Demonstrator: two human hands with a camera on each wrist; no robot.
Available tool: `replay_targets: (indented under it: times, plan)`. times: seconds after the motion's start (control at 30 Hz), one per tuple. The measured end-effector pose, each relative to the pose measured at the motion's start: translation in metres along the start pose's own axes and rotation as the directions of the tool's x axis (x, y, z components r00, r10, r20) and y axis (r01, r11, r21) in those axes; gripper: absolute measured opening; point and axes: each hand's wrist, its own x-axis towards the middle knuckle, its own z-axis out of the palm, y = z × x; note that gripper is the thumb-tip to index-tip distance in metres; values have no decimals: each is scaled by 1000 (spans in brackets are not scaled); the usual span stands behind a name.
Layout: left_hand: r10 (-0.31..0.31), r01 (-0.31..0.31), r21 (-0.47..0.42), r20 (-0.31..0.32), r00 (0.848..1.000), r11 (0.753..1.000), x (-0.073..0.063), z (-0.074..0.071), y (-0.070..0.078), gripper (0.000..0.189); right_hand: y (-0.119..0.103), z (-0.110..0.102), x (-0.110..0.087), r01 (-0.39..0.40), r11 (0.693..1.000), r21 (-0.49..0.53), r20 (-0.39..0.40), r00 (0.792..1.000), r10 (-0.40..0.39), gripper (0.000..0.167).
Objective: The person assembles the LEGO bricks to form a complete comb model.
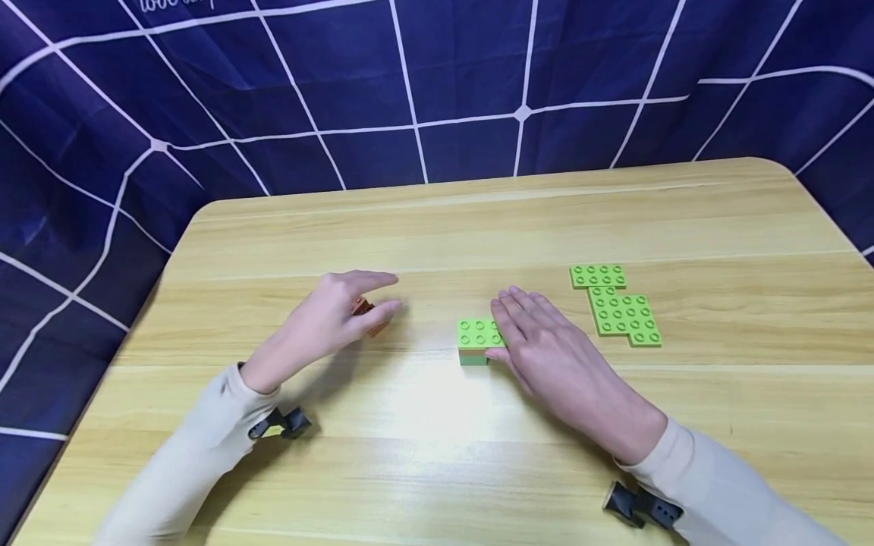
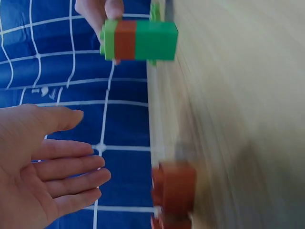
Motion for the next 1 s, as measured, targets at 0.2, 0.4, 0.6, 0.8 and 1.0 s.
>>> replay_targets:
  times: [0.2,0.4,0.6,0.8,1.0]
  plan:
    - [-76,76,10,20,997,997,-22,-10,-16,26,0,-1,-1,-5,1000,1,4,1000,5,74]
    - [-155,157,94,-30,987,983,-48,-20,-34,28,0,-1,-1,-7,1000,0,4,1000,7,76]
    - [-255,258,153,-39,966,954,-71,-26,-44,41,0,-1,0,0,1000,3,5,1000,0,76]
    - [-276,274,141,-11,961,951,-78,-24,-47,38,0,-1,0,3,1000,2,-3,1000,-3,75]
    - [-262,260,130,1,965,957,-80,-20,-47,30,-1,-1,0,8,1000,-2,-7,1000,-8,75]
